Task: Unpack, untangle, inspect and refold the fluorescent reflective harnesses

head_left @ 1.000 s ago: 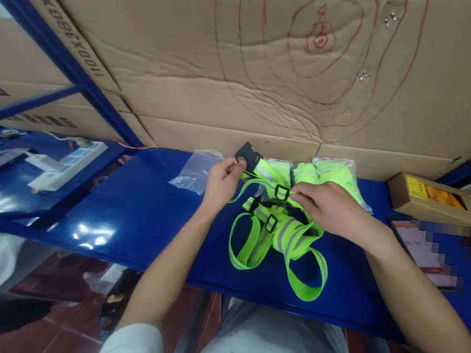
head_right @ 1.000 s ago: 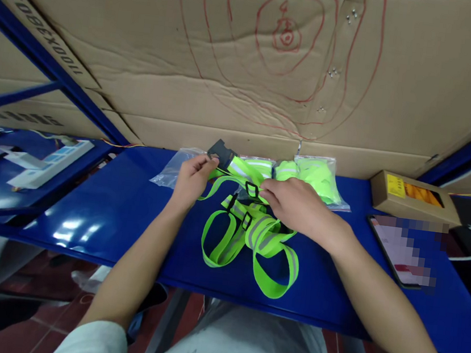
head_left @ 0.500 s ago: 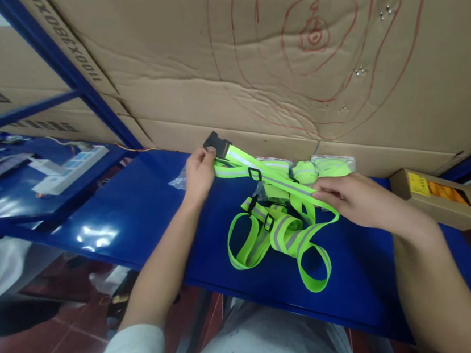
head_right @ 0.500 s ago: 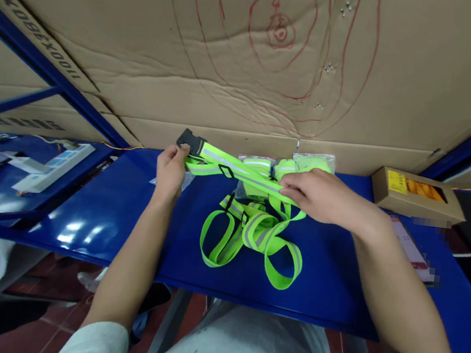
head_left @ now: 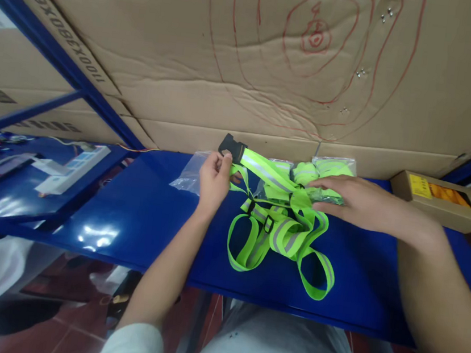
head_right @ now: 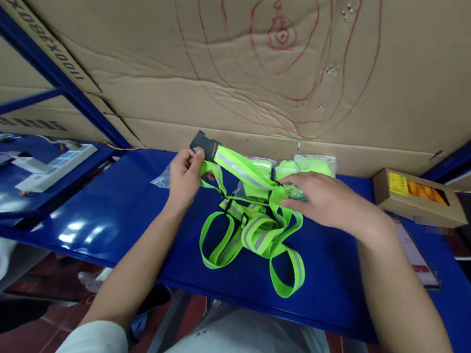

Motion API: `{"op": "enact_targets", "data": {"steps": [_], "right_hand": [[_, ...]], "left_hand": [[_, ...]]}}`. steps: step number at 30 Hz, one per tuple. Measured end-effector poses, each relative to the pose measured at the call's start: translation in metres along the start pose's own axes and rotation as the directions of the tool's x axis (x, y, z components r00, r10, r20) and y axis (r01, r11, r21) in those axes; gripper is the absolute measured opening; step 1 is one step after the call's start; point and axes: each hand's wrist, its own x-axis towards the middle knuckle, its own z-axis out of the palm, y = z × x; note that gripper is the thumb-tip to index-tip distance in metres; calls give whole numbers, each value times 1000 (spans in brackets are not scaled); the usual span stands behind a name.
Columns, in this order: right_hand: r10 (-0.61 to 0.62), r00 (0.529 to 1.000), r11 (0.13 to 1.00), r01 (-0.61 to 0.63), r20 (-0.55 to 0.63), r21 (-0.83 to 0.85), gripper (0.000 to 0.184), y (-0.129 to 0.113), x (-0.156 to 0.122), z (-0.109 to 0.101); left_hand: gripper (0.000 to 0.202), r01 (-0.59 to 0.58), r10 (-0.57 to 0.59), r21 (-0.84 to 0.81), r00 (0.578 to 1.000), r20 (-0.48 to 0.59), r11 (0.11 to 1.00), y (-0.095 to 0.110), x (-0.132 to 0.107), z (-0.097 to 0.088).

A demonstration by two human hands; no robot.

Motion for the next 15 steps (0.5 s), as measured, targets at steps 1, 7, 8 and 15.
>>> {"op": "enact_targets", "data": {"steps": [1,7,8,15], "right_hand": [[-45,998,999,45,-45,0,55,-8,5,7],[-182,982,980,178,-41,-92,42,-57,35,51],[-171,985,979,167,-21,-117,32,-62,38,55],[-98,995,947,94,2,-306,25,-66,34,51]], "left_hand": [[48,3,-3,-18,1000,8,1000,3,-4,3],[49,33,-26,-67,995,95,997,8,-17,12],[47,41,-34,-68,994,105,997,6,-17,11],[46,96,-97,-4,993,-61,995,-12,9,-2]]}}
